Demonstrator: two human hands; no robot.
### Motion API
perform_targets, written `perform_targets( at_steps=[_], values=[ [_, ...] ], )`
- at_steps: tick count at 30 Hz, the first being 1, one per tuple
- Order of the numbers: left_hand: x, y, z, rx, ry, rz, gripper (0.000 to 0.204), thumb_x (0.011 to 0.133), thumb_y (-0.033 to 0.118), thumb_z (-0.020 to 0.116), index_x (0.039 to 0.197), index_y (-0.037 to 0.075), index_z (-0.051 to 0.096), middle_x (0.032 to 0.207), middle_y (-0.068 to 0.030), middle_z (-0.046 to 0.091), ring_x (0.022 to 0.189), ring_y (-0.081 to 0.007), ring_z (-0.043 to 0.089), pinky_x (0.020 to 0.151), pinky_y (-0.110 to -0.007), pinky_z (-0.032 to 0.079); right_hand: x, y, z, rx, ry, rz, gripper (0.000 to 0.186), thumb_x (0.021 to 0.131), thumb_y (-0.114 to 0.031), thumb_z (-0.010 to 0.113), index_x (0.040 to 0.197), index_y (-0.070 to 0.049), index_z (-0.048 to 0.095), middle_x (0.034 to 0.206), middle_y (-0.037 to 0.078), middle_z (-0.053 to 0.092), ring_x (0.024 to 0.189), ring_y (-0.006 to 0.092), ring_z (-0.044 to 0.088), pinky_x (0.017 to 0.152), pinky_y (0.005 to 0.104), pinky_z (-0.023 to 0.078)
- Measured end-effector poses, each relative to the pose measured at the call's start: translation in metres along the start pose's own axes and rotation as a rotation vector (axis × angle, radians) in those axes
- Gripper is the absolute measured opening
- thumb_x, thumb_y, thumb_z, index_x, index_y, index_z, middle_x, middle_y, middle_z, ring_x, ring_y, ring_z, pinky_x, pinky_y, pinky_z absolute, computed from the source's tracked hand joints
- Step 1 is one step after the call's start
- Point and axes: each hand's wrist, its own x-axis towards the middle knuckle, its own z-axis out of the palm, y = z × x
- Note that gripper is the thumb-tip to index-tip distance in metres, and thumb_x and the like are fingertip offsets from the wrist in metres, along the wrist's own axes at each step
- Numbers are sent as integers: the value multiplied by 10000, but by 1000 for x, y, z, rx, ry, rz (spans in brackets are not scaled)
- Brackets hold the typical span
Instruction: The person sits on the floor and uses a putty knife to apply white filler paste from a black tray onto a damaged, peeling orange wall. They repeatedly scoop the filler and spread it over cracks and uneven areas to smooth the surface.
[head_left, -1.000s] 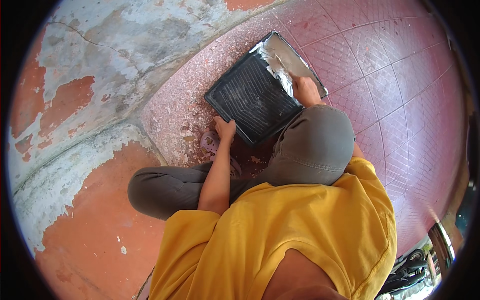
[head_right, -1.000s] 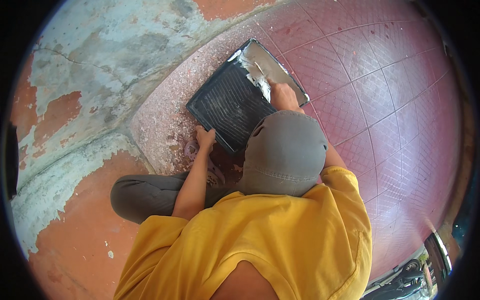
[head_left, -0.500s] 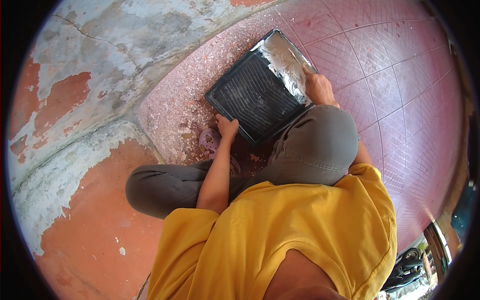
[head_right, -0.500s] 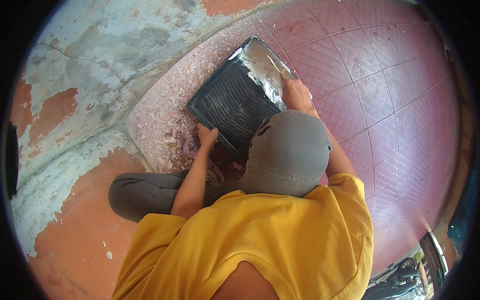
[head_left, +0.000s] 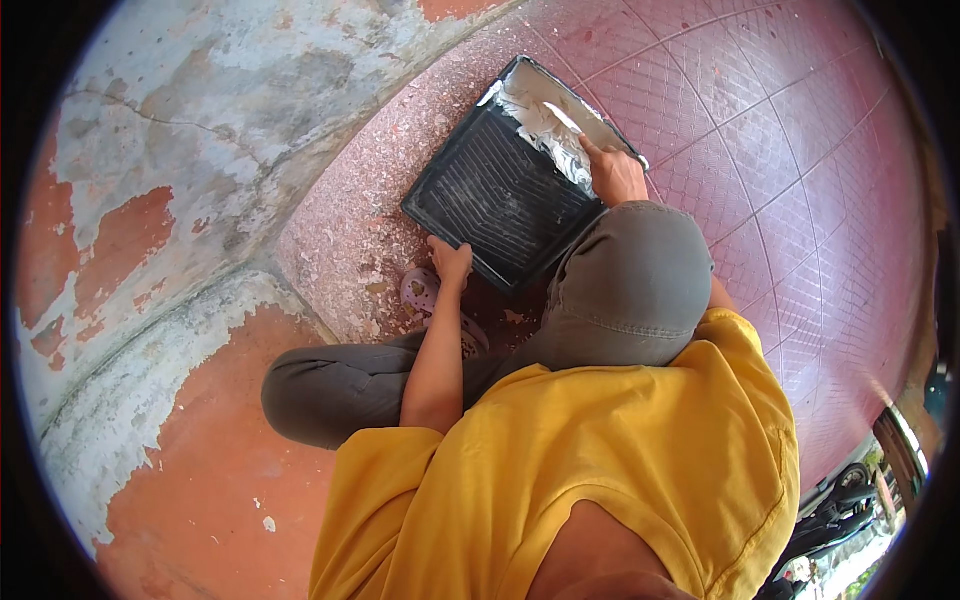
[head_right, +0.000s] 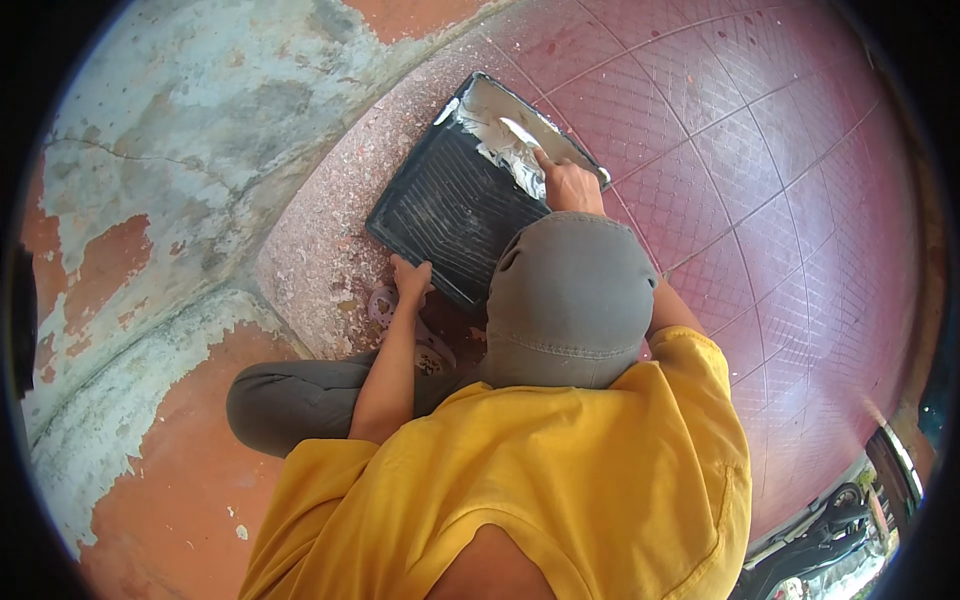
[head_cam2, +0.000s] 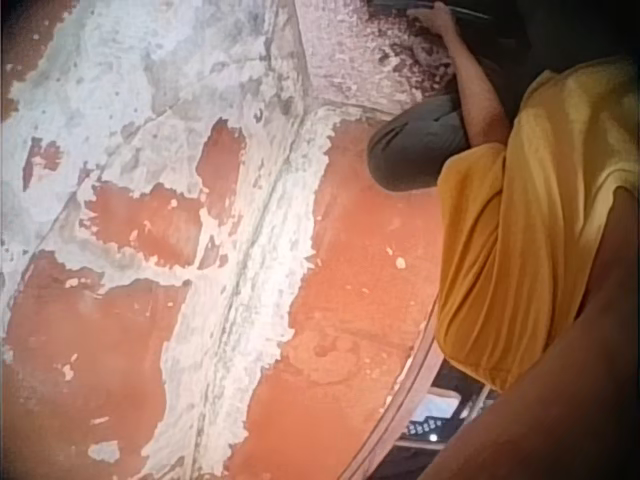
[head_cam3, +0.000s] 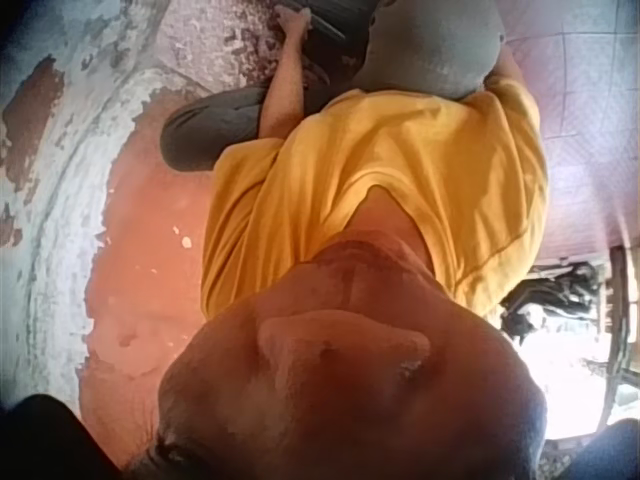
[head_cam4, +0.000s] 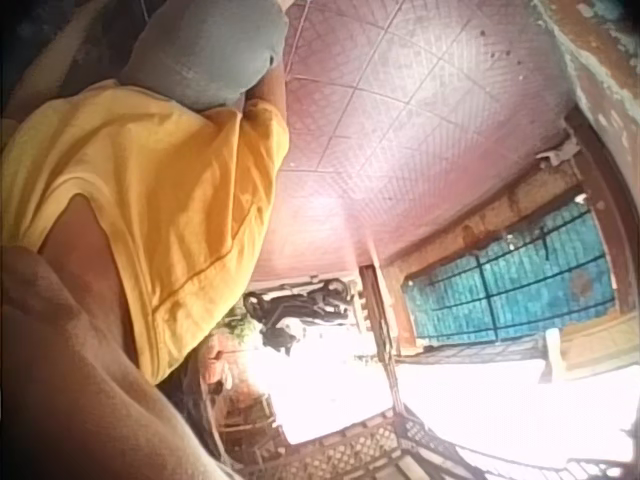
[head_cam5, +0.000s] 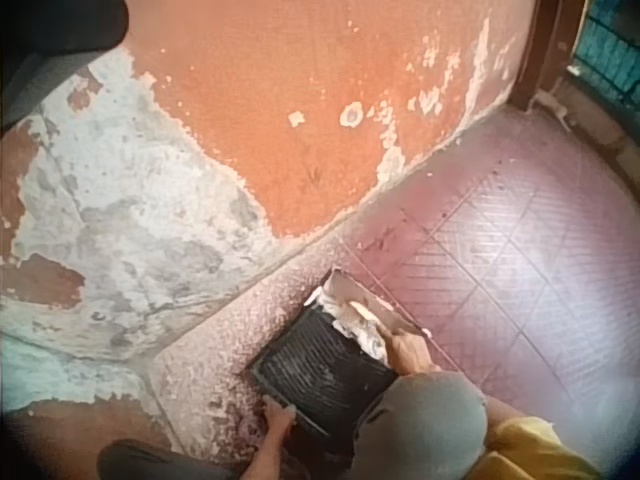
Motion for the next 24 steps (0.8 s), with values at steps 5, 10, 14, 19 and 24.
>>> perform_targets(
  at_steps=[5, 10, 14, 19, 24],
  values=[
    [-16, 14, -6, -50, -31, -31, 694, 810, 61, 610, 1371, -41, 215, 1245, -318, 471, 926, -369, 643, 591, -376, 585, 2, -7, 7, 25, -59, 20, 512, 827, -36, 538, 1323, -159, 564, 797, 193, 646, 741, 364, 649, 657, 476, 505],
    [-18, 17, -7, -57, -62, -47, 649, 832, 65, 620, 1348, -37, 241, 1262, -287, 471, 973, -368, 636, 619, -371, 604, 5, -12, 16, 273, 83, 92, 367, 874, -76, 541, 1230, -99, 628, 739, 263, 609, 693, 427, 607, 654, 510, 465],
    [-17, 17, -8, -24, -27, -42, 625, 830, 73, 630, 1325, -37, 264, 1266, -290, 468, 1008, -372, 626, 630, -369, 612, 7, -4, 12, 402, 161, 111, 336, 860, -66, 562, 1182, -79, 655, 791, 277, 609, 733, 429, 612, 667, 479, 470],
    [-21, 23, -11, -39, -28, -6, 621, 823, 84, 644, 1309, -47, 282, 1237, -294, 489, 969, -368, 643, 625, -373, 618, -4, 9, 1, 527, 115, 147, 337, 888, -88, 565, 1217, -79, 640, 748, 200, 652, 632, 280, 637, 625, 382, 479],
    [-15, 11, -13, -67, -54, 39, 657, 818, 102, 664, 1293, -104, 259, 1173, -307, 527, 873, -355, 673, 575, -371, 611, -21, -14, -65, 1291, -343, 485, 349, 980, -153, 529, 1312, -57, 574, 761, 5, 627, 572, 31, 507, 507, 201, 396]
  ],
)
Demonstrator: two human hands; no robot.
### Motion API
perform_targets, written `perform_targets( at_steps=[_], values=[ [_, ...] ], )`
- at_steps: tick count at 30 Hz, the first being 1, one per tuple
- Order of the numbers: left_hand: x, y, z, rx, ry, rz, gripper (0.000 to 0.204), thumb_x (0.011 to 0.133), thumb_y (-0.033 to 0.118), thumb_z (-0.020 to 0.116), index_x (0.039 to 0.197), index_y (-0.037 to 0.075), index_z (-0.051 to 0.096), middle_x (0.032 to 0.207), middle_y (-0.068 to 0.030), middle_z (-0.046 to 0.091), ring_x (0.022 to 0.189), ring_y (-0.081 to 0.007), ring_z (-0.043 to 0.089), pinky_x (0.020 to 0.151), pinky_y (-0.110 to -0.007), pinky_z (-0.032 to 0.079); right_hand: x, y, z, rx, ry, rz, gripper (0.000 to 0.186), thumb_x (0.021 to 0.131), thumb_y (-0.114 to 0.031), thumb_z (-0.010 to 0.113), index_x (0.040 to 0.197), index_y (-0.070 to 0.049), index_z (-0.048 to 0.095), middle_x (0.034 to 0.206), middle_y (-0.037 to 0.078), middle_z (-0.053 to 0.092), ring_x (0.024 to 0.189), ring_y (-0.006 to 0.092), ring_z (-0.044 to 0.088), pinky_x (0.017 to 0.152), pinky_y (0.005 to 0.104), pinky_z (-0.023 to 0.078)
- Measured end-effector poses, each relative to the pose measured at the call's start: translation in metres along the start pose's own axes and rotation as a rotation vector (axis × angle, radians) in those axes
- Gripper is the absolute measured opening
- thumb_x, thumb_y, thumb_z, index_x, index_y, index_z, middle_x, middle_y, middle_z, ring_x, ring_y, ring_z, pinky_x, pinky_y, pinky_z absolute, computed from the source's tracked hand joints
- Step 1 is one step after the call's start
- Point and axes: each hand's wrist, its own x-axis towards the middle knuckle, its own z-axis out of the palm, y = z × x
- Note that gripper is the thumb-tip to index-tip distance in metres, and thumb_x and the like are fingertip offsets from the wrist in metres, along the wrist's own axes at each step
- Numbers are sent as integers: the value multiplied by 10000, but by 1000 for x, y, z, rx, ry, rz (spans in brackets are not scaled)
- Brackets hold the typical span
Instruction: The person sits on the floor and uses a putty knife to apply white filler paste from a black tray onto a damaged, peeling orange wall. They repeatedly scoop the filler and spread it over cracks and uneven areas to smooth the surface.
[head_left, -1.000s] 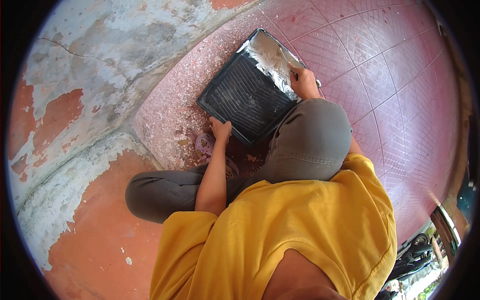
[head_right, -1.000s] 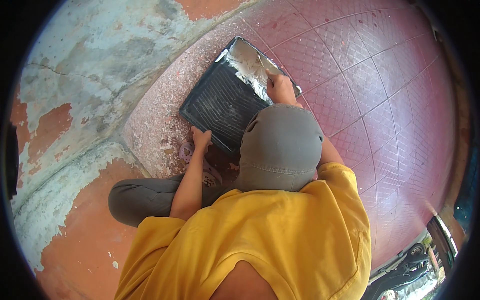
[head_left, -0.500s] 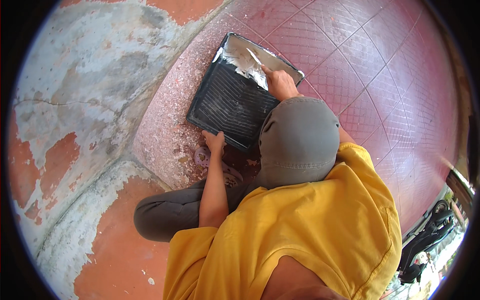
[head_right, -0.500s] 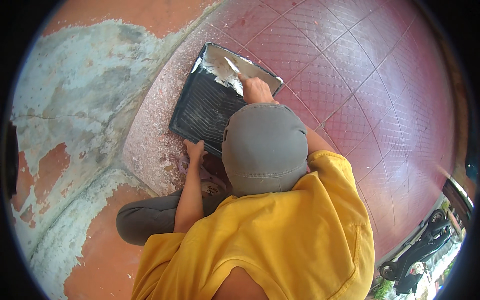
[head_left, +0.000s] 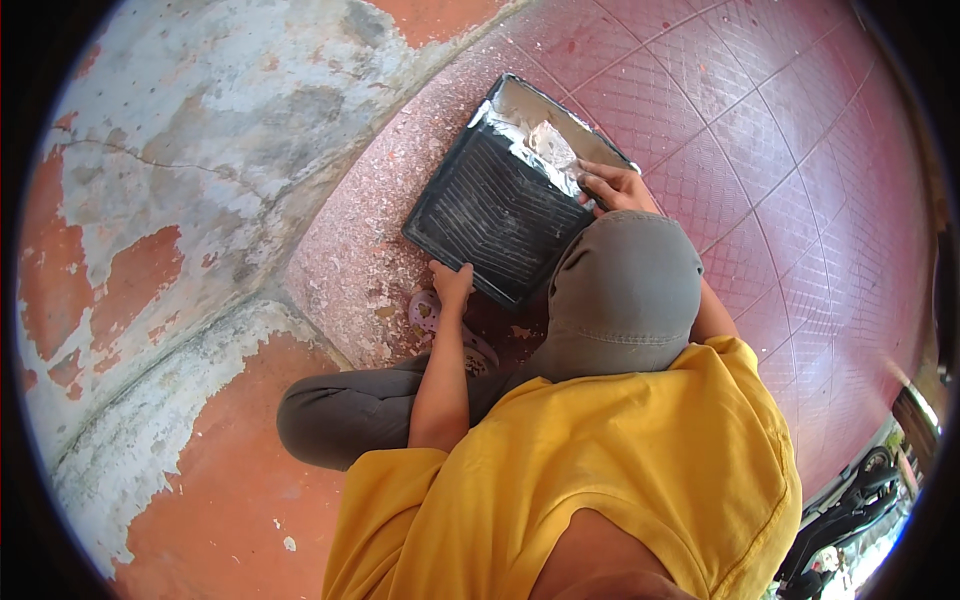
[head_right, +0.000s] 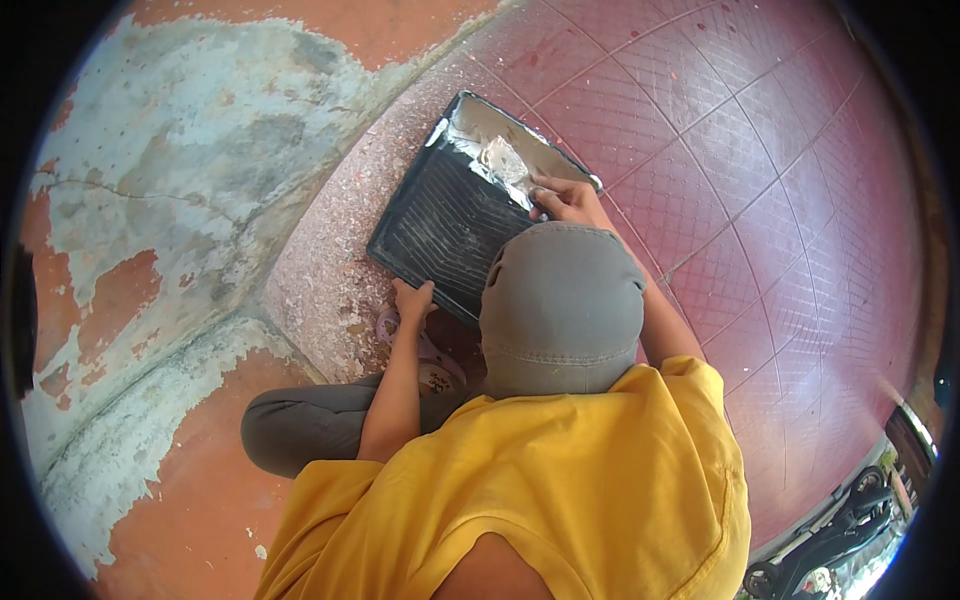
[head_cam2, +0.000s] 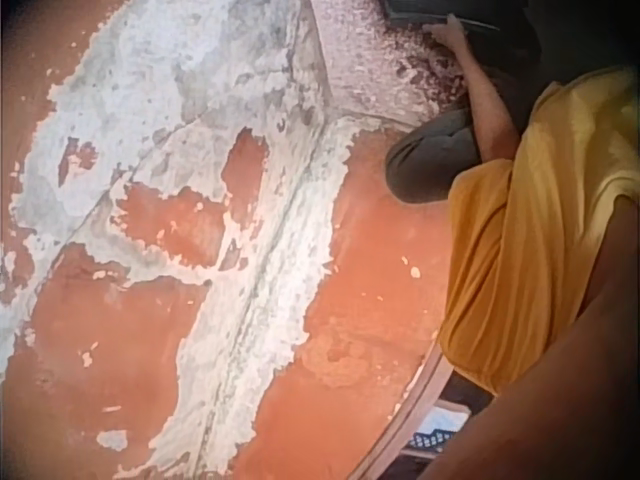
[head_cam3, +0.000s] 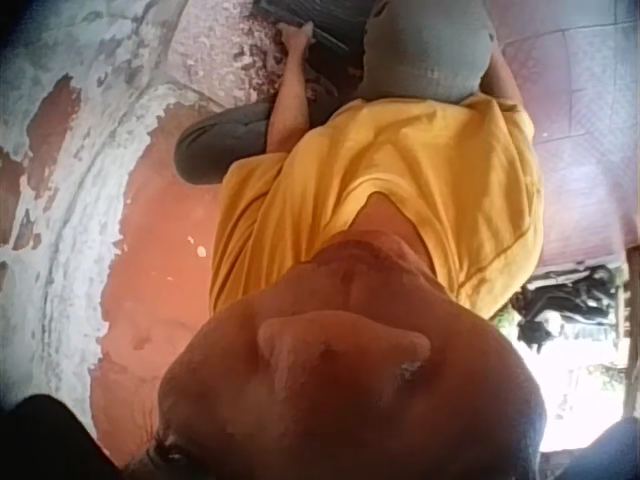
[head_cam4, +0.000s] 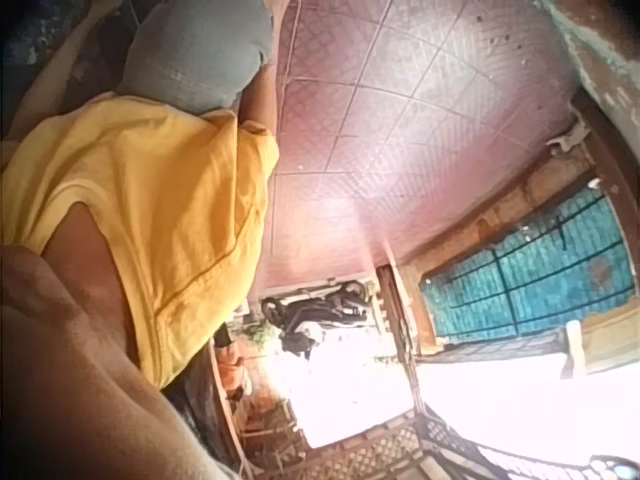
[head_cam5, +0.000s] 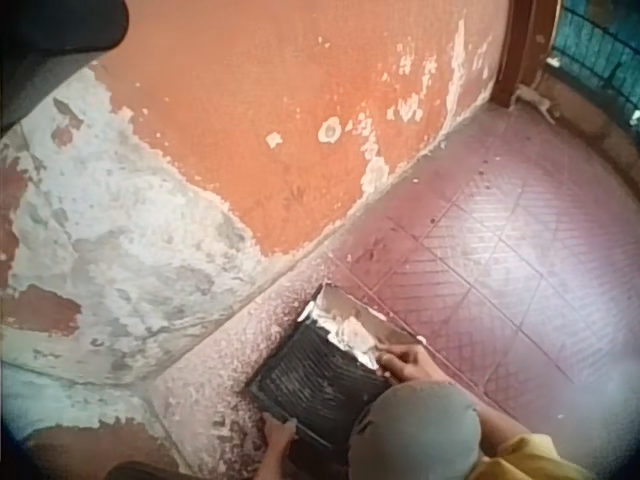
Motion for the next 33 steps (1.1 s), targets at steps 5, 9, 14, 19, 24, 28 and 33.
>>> perform_targets(
  at_steps=[5, 9, 14, 19, 24, 28, 33],
  values=[
    [28, 21, -43, 393, -358, -135, 550, 790, 332, 755, 990, -155, 598, 838, -253, 673, 682, -304, 702, 507, -366, 584, -21, -36, -6, 314, -191, -18, 358, 981, -149, 508, 1307, -6, 547, 758, -12, 653, 592, -3, 566, 530, 141, 446],
    [24, 63, -60, 454, -275, 35, 540, 790, 368, 741, 995, -116, 619, 894, -229, 687, 643, -286, 697, 551, -355, 572, -11, -37, -9, 27, -149, -138, 345, 964, -132, 528, 1295, -49, 575, 798, 19, 670, 605, 45, 593, 533, 210, 462],
    [33, 48, -51, 494, -165, 107, 436, 762, 321, 754, 977, -32, 614, 949, -212, 674, 850, -349, 675, 781, -412, 527, 24, 30, 3, -918, 306, -666, 365, 936, -128, 553, 1277, -239, 616, 864, 112, 672, 620, 271, 618, 597, 370, 479],
    [25, 49, -50, 418, 14, 200, 471, 745, 283, 765, 1062, 26, 529, 1051, -203, 614, 1050, -370, 594, 906, -429, 471, 47, 69, 4, -868, 387, -579, 371, 925, -137, 559, 1269, -263, 621, 810, 157, 635, 672, 340, 626, 617, 393, 479],
    [15, 53, -50, 294, 240, 274, 533, 750, 235, 753, 1150, 40, 459, 1234, -231, 463, 1158, -378, 506, 957, -459, 432, 39, 72, 6, -787, 340, -482, 378, 930, -150, 570, 1280, -286, 612, 764, 147, 591, 664, 319, 627, 601, 399, 480],
    [19, 58, -50, 291, 269, 345, 585, 756, 210, 743, 1227, 51, 433, 1285, -216, 397, 1231, -384, 429, 1018, -445, 391, 40, 71, 2, -1064, 366, -638, 374, 930, -159, 573, 1272, -307, 614, 818, 119, 610, 696, 307, 634, 607, 410, 497],
    [20, 60, -45, 294, 225, 329, 653, 757, 202, 741, 1299, 52, 410, 1291, -200, 408, 1245, -387, 409, 1042, -438, 375, 34, 60, 17, -1339, 348, -518, 393, 938, -143, 544, 1287, -315, 596, 845, 113, 615, 794, 304, 662, 666, 411, 525]
  ],
)
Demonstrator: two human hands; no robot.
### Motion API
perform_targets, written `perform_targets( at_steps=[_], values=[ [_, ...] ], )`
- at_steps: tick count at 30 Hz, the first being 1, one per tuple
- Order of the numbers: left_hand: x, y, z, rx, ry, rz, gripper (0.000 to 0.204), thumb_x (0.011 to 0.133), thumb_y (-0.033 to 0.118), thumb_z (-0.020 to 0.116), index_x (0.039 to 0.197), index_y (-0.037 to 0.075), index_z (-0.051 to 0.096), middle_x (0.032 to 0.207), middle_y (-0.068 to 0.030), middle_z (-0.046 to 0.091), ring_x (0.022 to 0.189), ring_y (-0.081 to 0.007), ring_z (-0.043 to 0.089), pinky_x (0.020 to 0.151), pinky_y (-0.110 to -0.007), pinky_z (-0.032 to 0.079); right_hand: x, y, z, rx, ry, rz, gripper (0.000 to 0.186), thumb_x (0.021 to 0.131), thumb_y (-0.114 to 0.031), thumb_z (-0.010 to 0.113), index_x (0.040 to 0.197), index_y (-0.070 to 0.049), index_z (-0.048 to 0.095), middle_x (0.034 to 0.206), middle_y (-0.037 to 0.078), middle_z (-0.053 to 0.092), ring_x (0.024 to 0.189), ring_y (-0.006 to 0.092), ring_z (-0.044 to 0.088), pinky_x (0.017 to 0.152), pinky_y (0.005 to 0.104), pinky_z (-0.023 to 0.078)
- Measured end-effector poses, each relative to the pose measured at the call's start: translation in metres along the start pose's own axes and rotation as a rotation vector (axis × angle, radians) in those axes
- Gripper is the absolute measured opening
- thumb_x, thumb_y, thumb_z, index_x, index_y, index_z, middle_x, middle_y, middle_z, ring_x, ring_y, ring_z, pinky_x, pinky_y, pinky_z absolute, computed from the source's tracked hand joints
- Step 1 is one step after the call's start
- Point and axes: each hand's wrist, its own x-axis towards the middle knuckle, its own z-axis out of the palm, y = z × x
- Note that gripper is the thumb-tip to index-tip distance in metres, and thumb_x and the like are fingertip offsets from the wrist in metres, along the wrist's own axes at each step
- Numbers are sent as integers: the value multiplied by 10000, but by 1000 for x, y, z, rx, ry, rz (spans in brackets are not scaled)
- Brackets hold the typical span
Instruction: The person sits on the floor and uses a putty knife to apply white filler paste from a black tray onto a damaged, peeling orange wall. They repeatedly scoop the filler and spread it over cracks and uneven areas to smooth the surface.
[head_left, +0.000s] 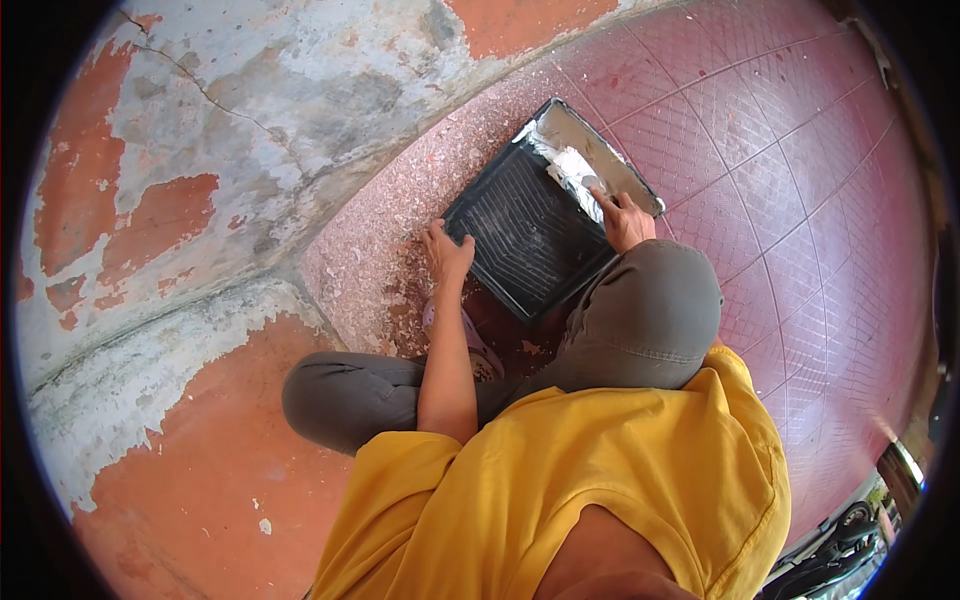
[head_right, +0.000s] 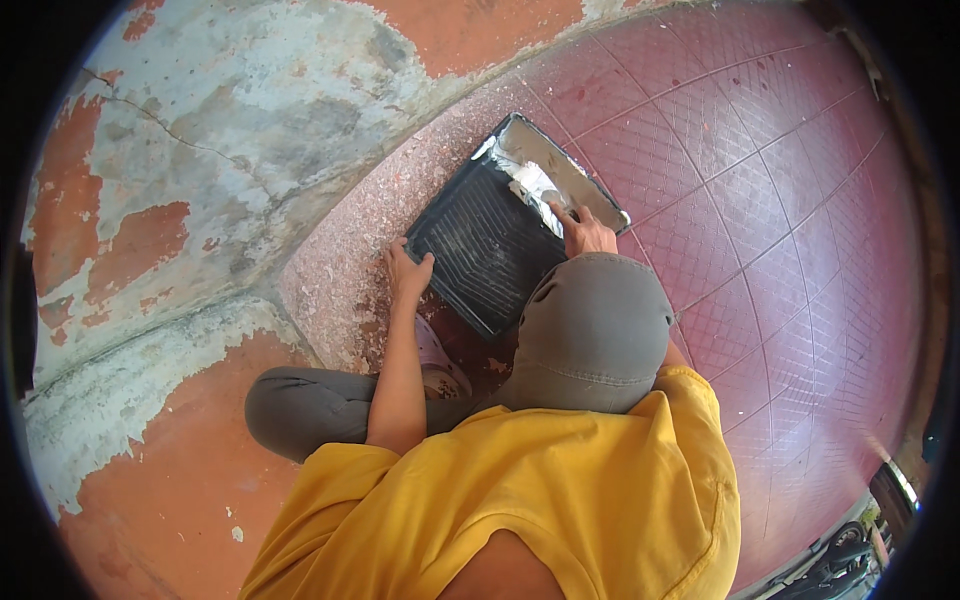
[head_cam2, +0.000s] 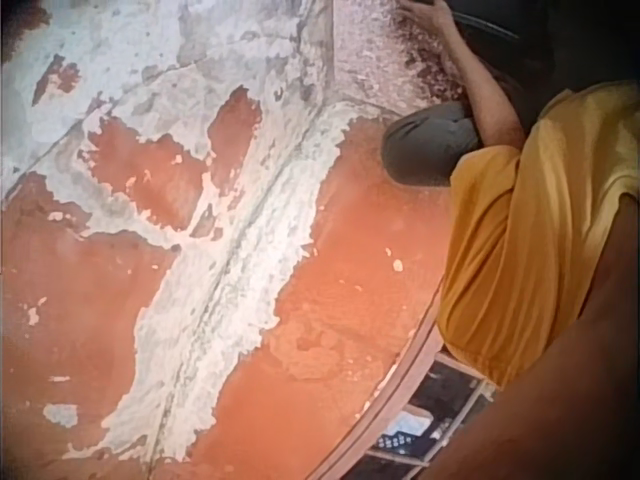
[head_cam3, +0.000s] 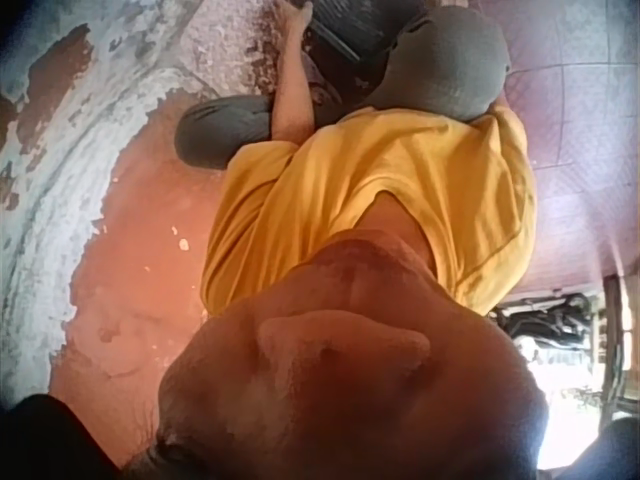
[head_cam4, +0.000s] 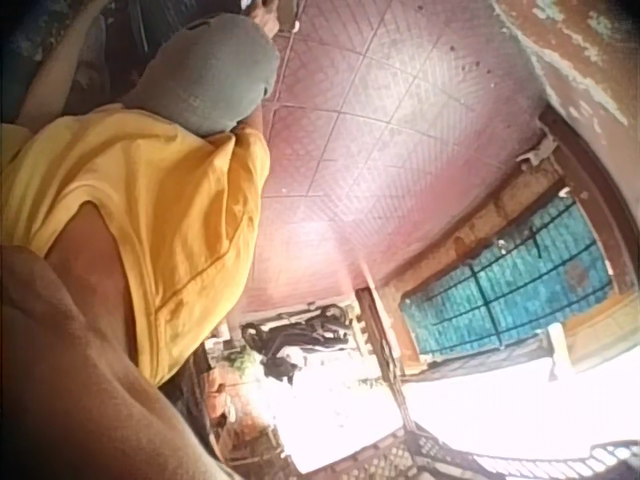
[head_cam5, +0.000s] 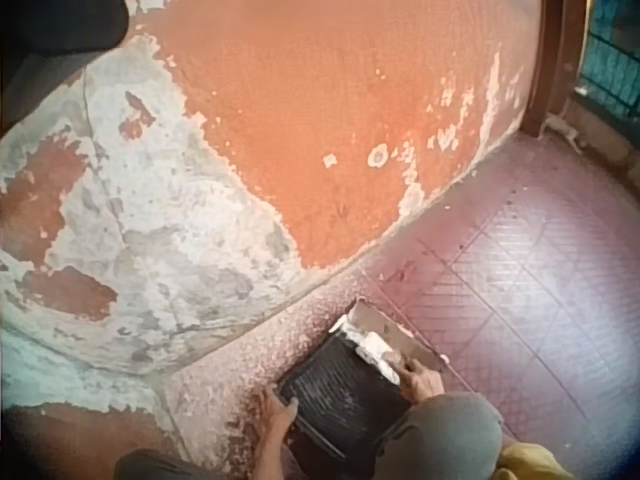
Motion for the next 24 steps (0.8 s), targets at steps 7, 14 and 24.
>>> perform_targets(
  at_steps=[7, 14, 24],
  values=[
    [2, -11, 7, -36, 74, 22, 678, 773, 203, 721, 1350, 56, 398, 1342, -189, 395, 1263, -381, 401, 1062, -444, 366, 4, -5, 26, 466, 127, 79, 338, 913, -147, 569, 1235, -212, 646, 735, 151, 624, 603, 269, 603, 604, 373, 483],
    [7, -14, 9, -1, 32, 56, 688, 792, 214, 695, 1395, 78, 390, 1377, -175, 381, 1268, -409, 384, 1073, -477, 360, 41, -19, -16, 532, -80, 128, 311, 892, -155, 576, 1180, -209, 678, 814, 243, 646, 753, 396, 648, 701, 454, 486],
    [5, -12, 11, 16, 46, 69, 687, 786, 214, 702, 1386, 63, 404, 1387, -175, 375, 1278, -419, 372, 1075, -483, 356, 66, -25, 0, 404, -3, -92, 338, 899, -142, 568, 1221, -200, 653, 840, 202, 660, 713, 377, 635, 650, 439, 492]
  ],
)
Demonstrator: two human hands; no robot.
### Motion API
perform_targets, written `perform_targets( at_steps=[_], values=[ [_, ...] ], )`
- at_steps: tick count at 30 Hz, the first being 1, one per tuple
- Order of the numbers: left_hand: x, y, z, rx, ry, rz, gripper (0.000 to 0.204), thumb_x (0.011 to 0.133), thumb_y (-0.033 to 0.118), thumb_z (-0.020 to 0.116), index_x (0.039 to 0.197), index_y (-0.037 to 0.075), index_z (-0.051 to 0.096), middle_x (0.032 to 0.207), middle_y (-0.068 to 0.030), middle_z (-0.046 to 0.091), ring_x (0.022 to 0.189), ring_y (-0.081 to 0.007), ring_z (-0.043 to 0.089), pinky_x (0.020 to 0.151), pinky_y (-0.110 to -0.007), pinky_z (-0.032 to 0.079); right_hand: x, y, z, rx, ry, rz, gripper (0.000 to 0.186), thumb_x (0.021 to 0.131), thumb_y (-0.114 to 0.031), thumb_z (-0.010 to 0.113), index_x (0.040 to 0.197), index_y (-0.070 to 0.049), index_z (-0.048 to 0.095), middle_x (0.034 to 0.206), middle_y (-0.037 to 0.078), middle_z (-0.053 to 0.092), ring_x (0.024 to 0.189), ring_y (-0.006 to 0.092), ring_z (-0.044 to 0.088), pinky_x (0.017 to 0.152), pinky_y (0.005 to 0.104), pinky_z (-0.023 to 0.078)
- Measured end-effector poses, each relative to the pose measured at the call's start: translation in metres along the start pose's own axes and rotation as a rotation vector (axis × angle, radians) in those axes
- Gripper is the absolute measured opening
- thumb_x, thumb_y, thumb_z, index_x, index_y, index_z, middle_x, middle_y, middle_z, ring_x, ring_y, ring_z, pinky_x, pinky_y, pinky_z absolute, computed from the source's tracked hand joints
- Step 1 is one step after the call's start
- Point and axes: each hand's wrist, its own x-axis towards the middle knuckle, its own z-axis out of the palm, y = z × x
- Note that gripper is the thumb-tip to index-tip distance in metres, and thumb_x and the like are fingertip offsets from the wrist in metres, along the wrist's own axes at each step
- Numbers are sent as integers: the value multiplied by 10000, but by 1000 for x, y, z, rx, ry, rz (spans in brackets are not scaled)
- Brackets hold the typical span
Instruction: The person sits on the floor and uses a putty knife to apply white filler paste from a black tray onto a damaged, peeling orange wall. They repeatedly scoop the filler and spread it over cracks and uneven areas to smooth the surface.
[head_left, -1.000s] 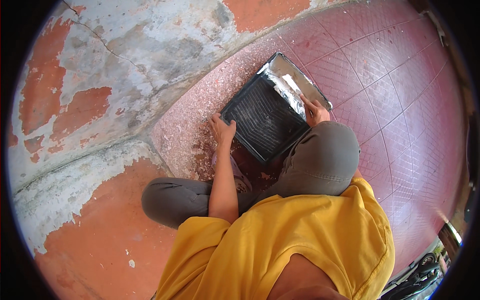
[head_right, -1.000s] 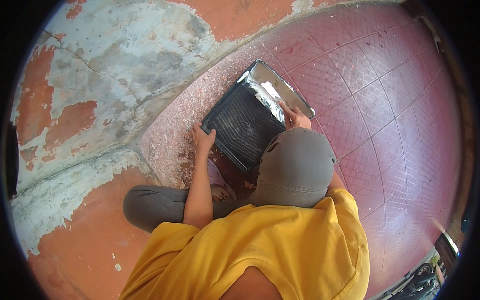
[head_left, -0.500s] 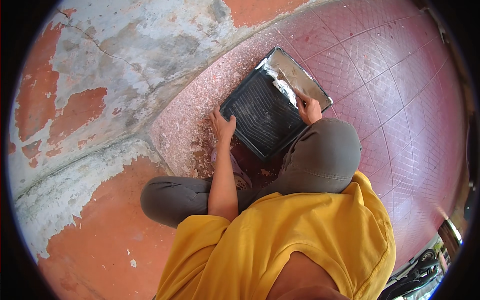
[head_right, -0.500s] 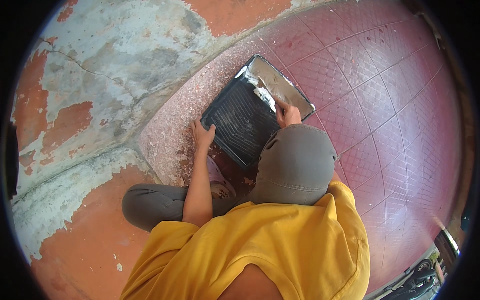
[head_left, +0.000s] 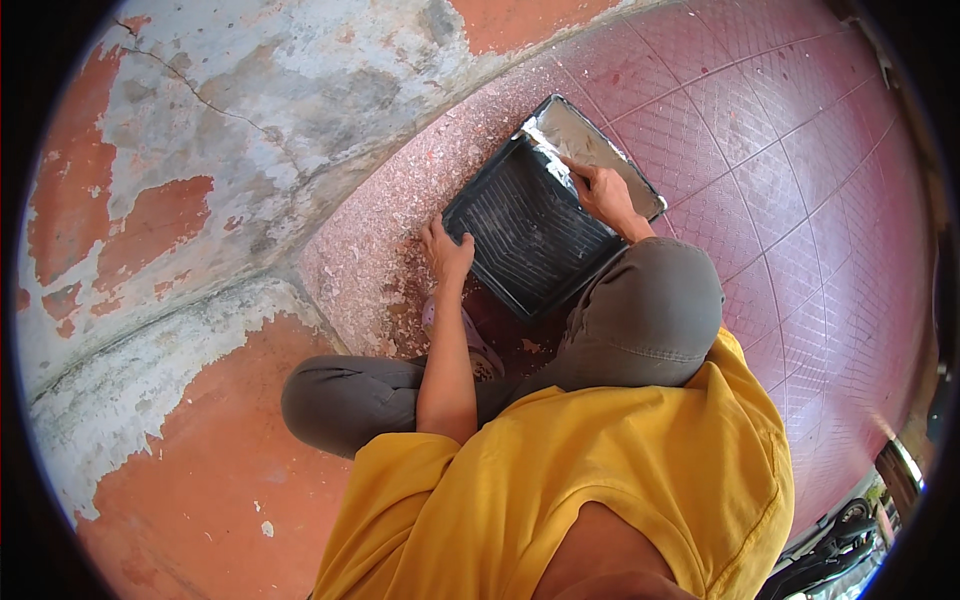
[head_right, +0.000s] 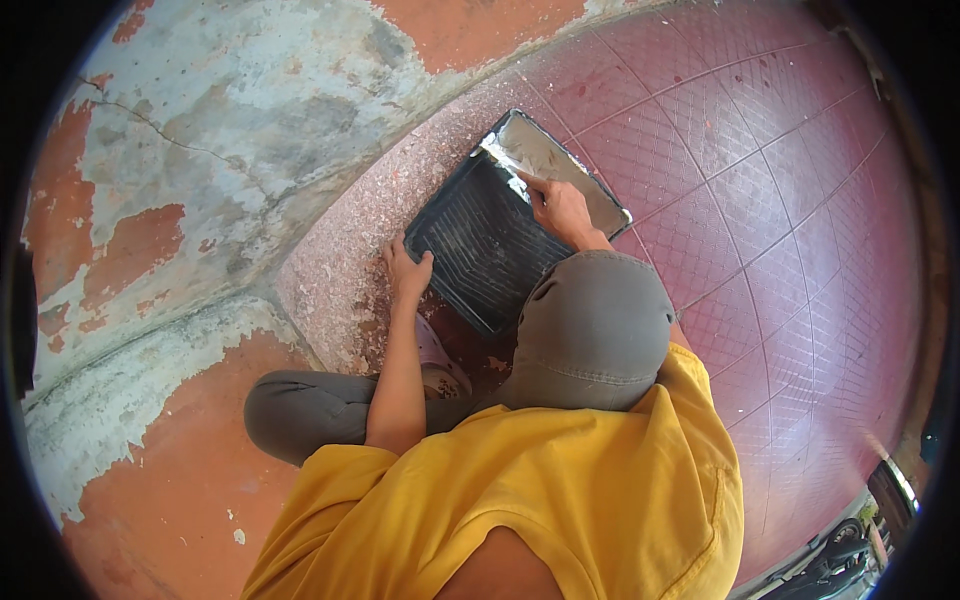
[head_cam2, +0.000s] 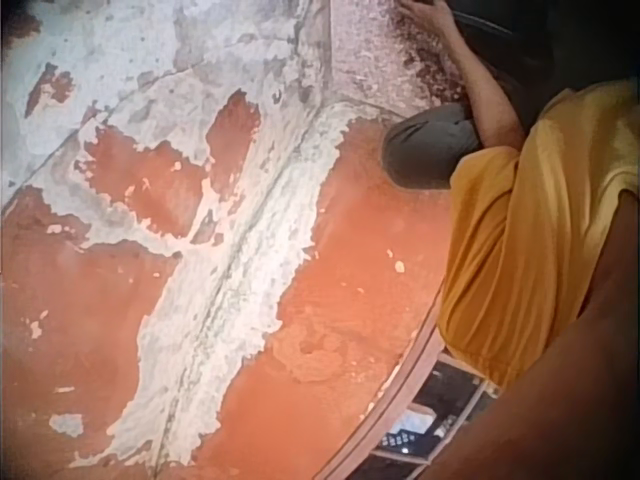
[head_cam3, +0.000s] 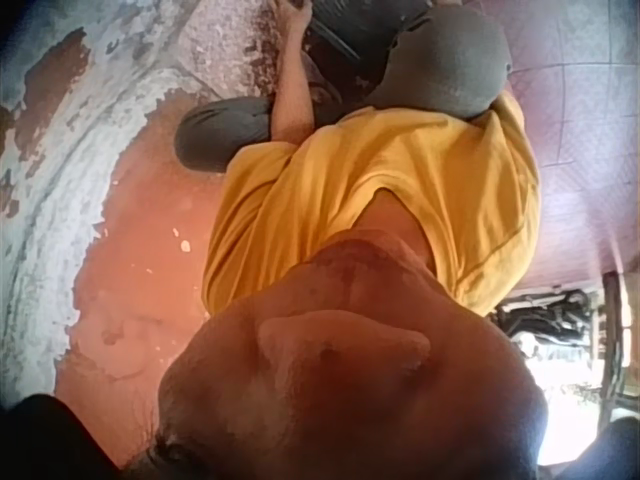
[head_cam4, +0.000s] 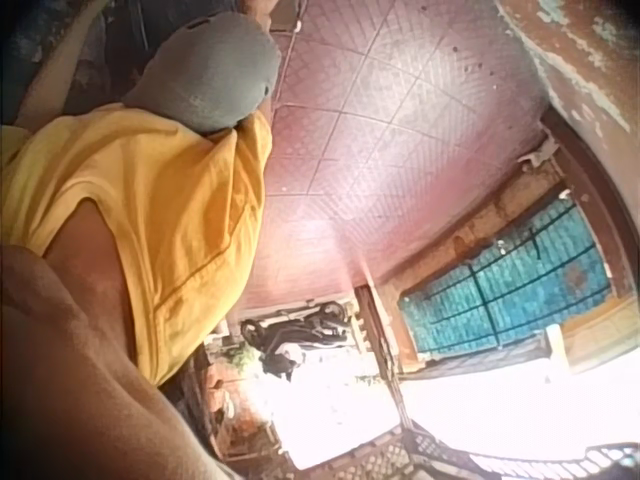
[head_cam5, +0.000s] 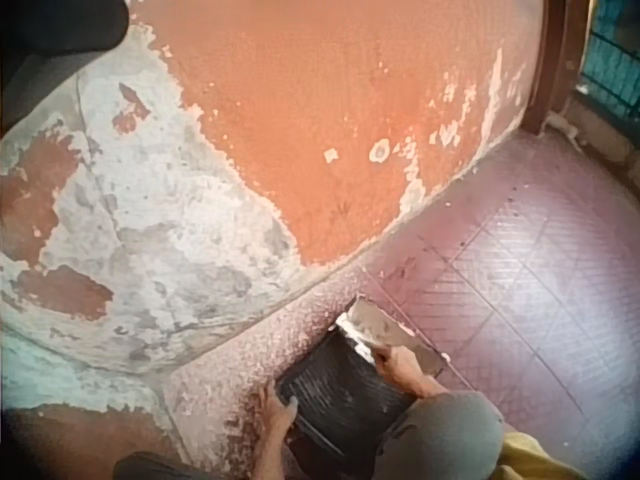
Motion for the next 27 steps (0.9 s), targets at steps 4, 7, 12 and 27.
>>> perform_targets(
  at_steps=[4, 7, 12, 27],
  values=[
    [0, 0, 3, 19, 7, -3, 685, 789, 217, 700, 1388, 64, 405, 1396, -173, 366, 1282, -419, 366, 1076, -482, 354, 2, -3, 2, -185, -54, -48, 396, 903, -120, 549, 1279, -227, 611, 829, 169, 657, 718, 359, 633, 632, 439, 498],
    [0, 8, 2, 54, -5, -6, 687, 790, 218, 698, 1391, 66, 402, 1395, -172, 365, 1275, -417, 371, 1070, -481, 357, 6, 3, 0, -351, -108, -84, 460, 905, -86, 503, 1332, -246, 561, 785, 196, 628, 736, 347, 653, 615, 437, 502],
    [-2, -4, 0, 8, 6, 10, 689, 790, 218, 696, 1394, 72, 399, 1380, -171, 378, 1256, -409, 386, 1060, -484, 367, -5, -1, -14, -168, -89, -40, 427, 897, -110, 524, 1298, -242, 589, 839, 191, 672, 774, 342, 666, 666, 446, 508],
    [1, 16, -8, 25, 27, -34, 653, 769, 211, 706, 1338, 56, 425, 1310, -195, 429, 1251, -399, 407, 1052, -488, 381, -44, -12, -100, 1462, -483, 560, 319, 991, -212, 518, 1264, -53, 562, 773, 6, 586, 454, 5, 397, 401, 133, 327]
  ],
)
